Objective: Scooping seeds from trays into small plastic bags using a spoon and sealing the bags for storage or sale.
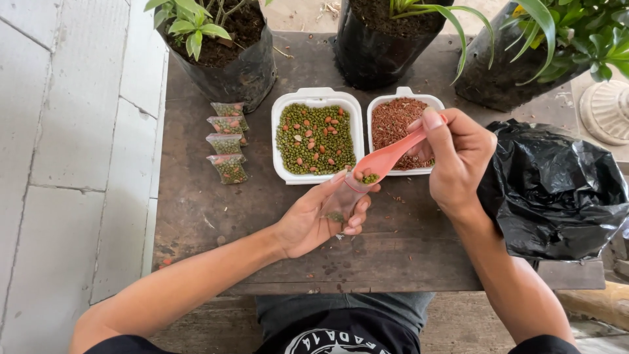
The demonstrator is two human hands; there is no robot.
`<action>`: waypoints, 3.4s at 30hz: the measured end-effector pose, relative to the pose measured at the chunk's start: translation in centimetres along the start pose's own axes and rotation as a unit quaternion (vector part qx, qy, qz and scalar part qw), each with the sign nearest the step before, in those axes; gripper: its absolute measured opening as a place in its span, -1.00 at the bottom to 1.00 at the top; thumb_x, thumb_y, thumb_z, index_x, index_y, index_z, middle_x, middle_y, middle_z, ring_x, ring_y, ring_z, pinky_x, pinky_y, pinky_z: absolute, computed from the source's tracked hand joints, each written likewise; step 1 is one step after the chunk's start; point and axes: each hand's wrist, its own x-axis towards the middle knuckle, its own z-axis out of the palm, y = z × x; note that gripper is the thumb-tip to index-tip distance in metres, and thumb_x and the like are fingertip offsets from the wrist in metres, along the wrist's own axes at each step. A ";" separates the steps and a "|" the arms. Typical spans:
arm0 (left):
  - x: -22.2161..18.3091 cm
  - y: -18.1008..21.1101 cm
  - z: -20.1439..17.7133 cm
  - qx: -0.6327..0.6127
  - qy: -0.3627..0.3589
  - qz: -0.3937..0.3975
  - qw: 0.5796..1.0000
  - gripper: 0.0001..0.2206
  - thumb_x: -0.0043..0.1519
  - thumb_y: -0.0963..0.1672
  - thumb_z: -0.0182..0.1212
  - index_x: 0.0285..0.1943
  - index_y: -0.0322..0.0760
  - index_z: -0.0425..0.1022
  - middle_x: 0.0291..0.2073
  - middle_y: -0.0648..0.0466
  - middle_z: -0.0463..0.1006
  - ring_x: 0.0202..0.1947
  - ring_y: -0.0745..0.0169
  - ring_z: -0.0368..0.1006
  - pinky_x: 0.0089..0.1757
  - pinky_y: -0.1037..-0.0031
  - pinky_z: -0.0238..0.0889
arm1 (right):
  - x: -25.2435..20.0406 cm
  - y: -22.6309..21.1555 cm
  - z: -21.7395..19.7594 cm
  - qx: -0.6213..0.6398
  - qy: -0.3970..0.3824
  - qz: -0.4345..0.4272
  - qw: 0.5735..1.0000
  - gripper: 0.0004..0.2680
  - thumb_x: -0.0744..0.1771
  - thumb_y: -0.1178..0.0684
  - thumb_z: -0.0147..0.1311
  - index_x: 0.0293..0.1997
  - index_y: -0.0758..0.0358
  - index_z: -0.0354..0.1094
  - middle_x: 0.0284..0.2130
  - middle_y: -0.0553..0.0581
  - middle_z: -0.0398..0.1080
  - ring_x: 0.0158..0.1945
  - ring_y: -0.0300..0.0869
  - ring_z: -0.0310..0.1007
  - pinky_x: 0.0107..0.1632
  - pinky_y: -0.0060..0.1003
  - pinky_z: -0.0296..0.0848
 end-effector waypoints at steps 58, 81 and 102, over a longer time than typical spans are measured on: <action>-0.8 0.5 2.4 0.641 -0.023 0.318 0.699 -0.58 0.14 -0.01 0.49 0.08 -0.27 0.54 -0.42 0.02 0.56 -0.55 0.16 0.44 -0.42 0.39 0.35 | -1.8 0.2 1.9 -0.110 0.023 -0.132 0.985 -0.78 0.48 0.12 -0.07 -0.19 0.31 0.55 -0.82 -0.07 0.07 -0.64 -0.40 -0.05 -0.47 -0.54 0.18; -0.8 0.5 2.0 0.659 0.032 0.341 0.669 -0.64 0.14 -0.02 0.48 0.00 -0.24 0.56 -0.51 0.09 0.53 -0.64 0.20 0.45 -0.55 0.46 0.34 | -1.5 0.1 3.2 -0.126 -0.062 -0.213 0.967 -0.94 0.38 0.20 0.25 -0.23 0.34 0.60 -0.60 0.14 0.40 -0.64 -0.15 0.29 -0.47 -0.33 0.36; 0.1 0.0 0.4 0.133 0.030 0.084 0.987 -0.46 0.50 0.06 -0.30 0.22 -0.51 0.40 -0.31 -0.16 0.49 -0.45 0.21 0.41 -0.43 0.50 0.27 | 0.4 -1.1 0.6 -0.015 0.070 -0.028 0.997 -0.75 0.52 0.09 0.00 -0.20 0.53 0.47 -0.57 0.29 0.45 -0.60 -0.26 0.35 -0.43 -0.41 0.46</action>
